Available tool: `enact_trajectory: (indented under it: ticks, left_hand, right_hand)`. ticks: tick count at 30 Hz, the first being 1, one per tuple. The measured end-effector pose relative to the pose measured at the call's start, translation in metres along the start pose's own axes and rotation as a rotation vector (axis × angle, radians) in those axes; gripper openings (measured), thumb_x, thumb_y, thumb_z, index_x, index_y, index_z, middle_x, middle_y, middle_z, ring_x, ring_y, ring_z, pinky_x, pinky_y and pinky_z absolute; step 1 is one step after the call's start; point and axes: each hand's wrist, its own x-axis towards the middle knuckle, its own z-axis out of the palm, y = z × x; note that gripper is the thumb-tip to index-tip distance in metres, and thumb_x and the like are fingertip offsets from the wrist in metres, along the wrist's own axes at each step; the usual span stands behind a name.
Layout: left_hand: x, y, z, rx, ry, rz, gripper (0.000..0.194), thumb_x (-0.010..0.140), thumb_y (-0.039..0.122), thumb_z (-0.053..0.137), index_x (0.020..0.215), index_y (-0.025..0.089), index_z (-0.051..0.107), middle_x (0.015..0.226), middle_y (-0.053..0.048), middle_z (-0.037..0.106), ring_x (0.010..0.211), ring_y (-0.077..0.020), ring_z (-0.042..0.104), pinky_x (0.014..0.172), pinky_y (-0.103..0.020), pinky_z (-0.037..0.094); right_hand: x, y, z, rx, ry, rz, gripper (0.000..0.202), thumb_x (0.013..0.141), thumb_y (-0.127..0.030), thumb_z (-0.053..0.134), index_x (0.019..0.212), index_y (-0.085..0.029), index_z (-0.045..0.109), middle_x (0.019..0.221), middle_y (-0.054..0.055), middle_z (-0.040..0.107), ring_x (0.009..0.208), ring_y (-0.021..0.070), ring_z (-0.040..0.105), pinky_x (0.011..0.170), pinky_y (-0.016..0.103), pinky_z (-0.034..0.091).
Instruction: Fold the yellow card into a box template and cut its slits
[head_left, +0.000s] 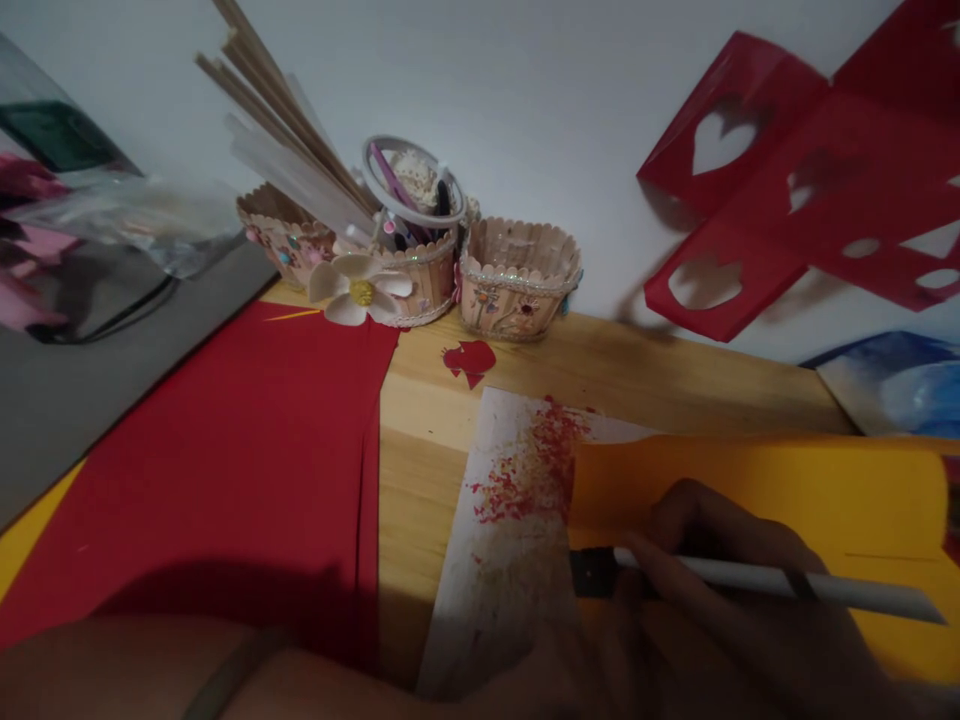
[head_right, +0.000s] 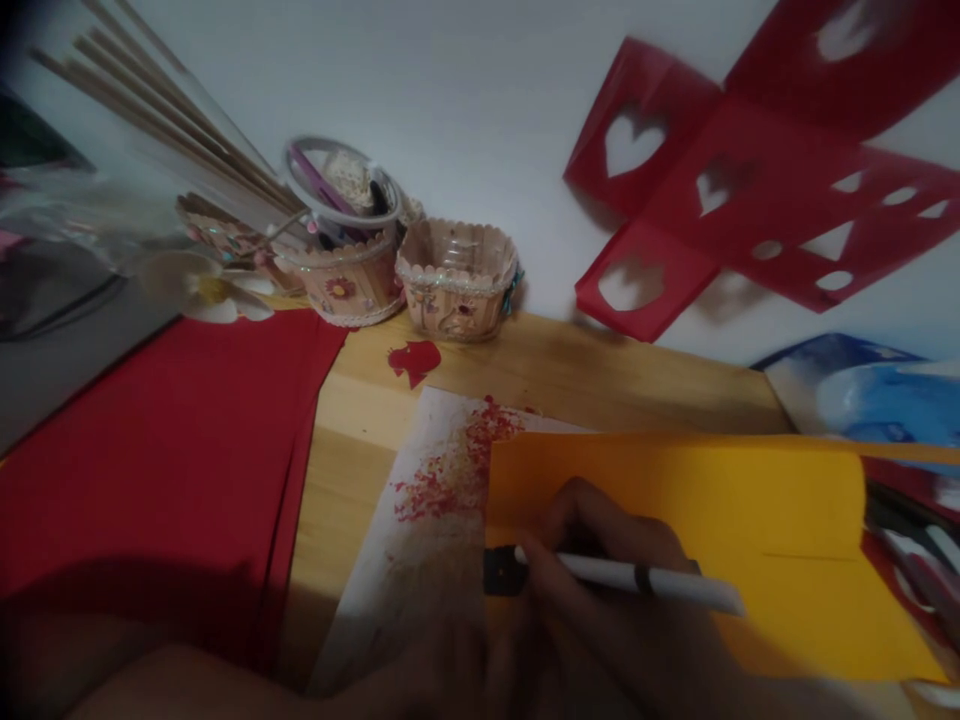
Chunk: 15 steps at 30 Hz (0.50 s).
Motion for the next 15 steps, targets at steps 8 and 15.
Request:
enact_trajectory:
  ticks: [8, 15]
  left_hand:
    - [0.001, 0.001, 0.006, 0.055, 0.038, 0.000, 0.026, 0.088, 0.020, 0.054, 0.114, 0.022, 0.057, 0.111, -0.007, 0.069, 0.046, -0.0067, 0.054, 0.039, -0.020, 0.040]
    - [0.000, 0.003, 0.013, 0.083, 0.061, -0.001, 0.022, 0.088, 0.019, 0.055, 0.110, 0.017, 0.055, 0.100, -0.008, 0.071, 0.040, -0.0038, 0.048, 0.037, -0.017, 0.036]
  right_hand:
    - [0.004, -0.002, 0.004, 0.029, 0.000, 0.037, 0.026, 0.074, -0.037, 0.061, 0.056, -0.024, 0.050, 0.043, -0.005, 0.054, 0.036, 0.0101, 0.050, 0.032, 0.018, 0.039]
    - [0.005, -0.004, 0.004, 0.045, -0.022, 0.046, 0.022, 0.073, -0.031, 0.059, 0.055, -0.023, 0.050, 0.043, -0.005, 0.053, 0.037, 0.0098, 0.049, 0.033, 0.018, 0.038]
